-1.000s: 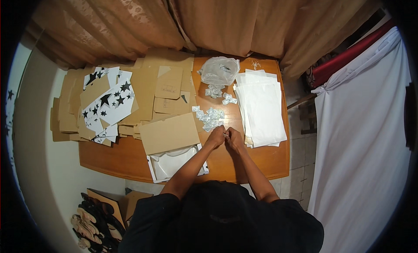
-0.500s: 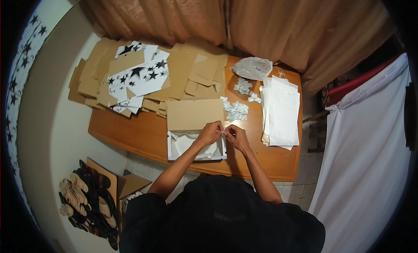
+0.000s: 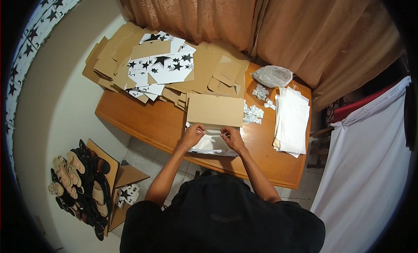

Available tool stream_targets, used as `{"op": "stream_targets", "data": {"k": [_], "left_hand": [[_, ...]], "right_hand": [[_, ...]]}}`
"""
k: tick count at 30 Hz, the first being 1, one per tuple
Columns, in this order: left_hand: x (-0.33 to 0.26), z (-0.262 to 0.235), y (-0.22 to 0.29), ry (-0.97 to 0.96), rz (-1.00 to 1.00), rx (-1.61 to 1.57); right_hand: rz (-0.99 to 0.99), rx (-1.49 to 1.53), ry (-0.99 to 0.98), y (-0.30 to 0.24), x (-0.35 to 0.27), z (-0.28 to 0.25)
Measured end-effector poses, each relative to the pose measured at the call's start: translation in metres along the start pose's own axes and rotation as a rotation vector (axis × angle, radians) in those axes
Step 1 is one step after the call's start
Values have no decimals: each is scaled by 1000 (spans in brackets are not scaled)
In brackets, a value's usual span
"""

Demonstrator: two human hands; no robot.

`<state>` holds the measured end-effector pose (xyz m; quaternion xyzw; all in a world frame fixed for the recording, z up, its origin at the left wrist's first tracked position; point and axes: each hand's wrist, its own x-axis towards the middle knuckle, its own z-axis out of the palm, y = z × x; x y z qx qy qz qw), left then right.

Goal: Assembling cardboard shoe boxes from flat components and stacking them on a shelf.

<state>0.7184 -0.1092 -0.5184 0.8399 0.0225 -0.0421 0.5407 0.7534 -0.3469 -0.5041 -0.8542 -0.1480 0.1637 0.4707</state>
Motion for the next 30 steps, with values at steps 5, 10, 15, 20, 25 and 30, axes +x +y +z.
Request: {"op": "stream_targets", "data": {"k": [5,10,15,20,25,30], "left_hand": [[30,-37,5,250,7,84],[78,-56,-51,430,-12,233],[98,-44,-38,307,-115,18],[93,-51,-33,356,-33,-44],[85,-64,-4,306,21,-64],[42,-80,29,137,295,195]], "right_hand": [[-90,-183,246,4,22,-19],[41,-361,435,-5,43,-28],[191,-169,547,46,55,-40],[153,13,575,44,55,-45],[75,167,647,31,46,-58],[-58,59,603,13,10,-72]]}}
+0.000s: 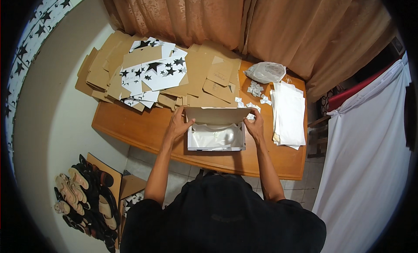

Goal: Assembling cardboard shoe boxes from flat components and stacking them on a shelf.

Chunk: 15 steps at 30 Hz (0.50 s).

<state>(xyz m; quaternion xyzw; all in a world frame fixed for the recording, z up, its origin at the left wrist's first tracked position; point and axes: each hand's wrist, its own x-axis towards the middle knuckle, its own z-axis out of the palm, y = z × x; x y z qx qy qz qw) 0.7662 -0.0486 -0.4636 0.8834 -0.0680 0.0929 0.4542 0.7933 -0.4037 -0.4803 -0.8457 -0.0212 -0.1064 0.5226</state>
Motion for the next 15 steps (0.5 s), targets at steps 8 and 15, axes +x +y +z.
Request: {"op": "stream_targets", "data": {"k": [8,15], "left_hand": [[-38,-13,57,-38,201,169],[-67,9,50,-192,288,242]], "right_hand": [[-269,-156,-40,-48,-35,-25],[-418,-555,-282,-59,-68,-9]]}}
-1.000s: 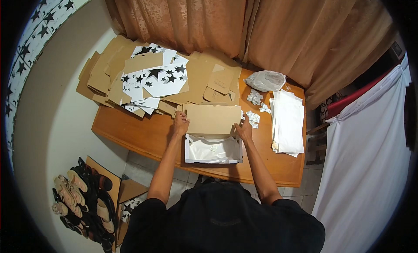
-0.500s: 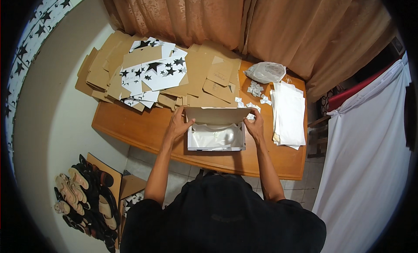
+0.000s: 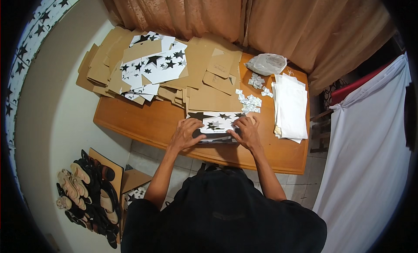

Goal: Assembling cardboard shoe boxes from flat components and stacking them on a shelf.

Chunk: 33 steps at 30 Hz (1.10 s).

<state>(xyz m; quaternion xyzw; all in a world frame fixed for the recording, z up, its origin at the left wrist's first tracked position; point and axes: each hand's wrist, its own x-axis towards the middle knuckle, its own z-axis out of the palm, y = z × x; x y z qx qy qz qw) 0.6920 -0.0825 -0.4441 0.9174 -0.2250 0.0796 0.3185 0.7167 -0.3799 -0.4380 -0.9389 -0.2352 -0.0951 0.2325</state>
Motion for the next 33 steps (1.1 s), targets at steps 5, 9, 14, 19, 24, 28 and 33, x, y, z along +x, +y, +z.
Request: {"op": "stream_targets", "data": {"k": [5,9,14,19,24,28,33], "left_hand": [[-11,23,1,-40,14,88],[-15,35,1,-43,-12,94],[-24,54,-4,-72,37,39],[-29,72,-9,-133,27,15],[-32,77,-9,-184,5,6],[-37,83,-15,-160,34,-35],[-41,90,-16,-133,48,-16]], "right_hand": [[-38,11,-51,-4,-12,22],[-119,-20,-41,-2,-17,41],[-156,77,-92,-1,-25,57],[-178,136,-72,2,-33,71],[-230,157,-78,9,-37,81],[-265,199,-109,14,-46,87],[-261,212,-142,9,-51,83]]}}
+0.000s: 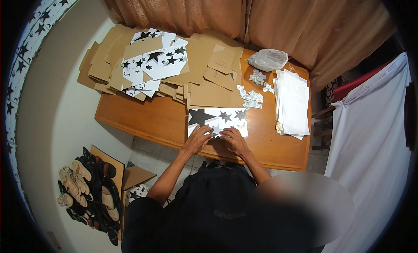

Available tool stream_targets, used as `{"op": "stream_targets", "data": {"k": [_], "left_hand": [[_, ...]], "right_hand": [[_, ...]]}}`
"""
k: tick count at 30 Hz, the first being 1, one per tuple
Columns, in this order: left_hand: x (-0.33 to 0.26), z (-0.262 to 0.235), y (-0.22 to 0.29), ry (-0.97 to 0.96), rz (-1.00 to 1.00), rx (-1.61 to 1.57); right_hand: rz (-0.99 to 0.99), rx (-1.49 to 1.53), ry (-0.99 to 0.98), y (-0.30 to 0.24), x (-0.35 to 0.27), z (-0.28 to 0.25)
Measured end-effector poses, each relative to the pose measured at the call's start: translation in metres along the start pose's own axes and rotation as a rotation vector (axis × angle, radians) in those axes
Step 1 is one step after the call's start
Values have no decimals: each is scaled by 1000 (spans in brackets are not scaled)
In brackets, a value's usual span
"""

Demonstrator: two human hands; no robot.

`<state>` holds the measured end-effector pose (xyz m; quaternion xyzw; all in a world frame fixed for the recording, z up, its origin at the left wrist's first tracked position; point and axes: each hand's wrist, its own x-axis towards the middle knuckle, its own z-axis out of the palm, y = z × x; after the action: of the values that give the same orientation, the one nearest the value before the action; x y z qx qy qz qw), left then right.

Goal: Assembling cardboard shoe boxes from flat components and stacking them on a shelf.

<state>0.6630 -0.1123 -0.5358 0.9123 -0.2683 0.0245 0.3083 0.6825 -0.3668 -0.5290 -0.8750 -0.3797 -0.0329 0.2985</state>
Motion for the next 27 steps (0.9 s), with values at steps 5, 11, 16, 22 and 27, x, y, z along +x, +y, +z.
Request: {"op": "stream_targets", "data": {"k": [5,11,16,22,27], "left_hand": [[1,-2,5,-16,1,2],[2,1,14,-2,-34,-23],[1,4,4,-10,-23,-13],[2,7,4,-3,-32,-7],[4,5,5,14,-24,11]], "right_hand": [[-118,51,47,-1,-1,0],[-144,-17,73,-4,-1,6],[-131,5,53,-13,-2,9],[-149,-76,44,-1,-5,20],[-142,-97,18,-6,-2,15]]}}
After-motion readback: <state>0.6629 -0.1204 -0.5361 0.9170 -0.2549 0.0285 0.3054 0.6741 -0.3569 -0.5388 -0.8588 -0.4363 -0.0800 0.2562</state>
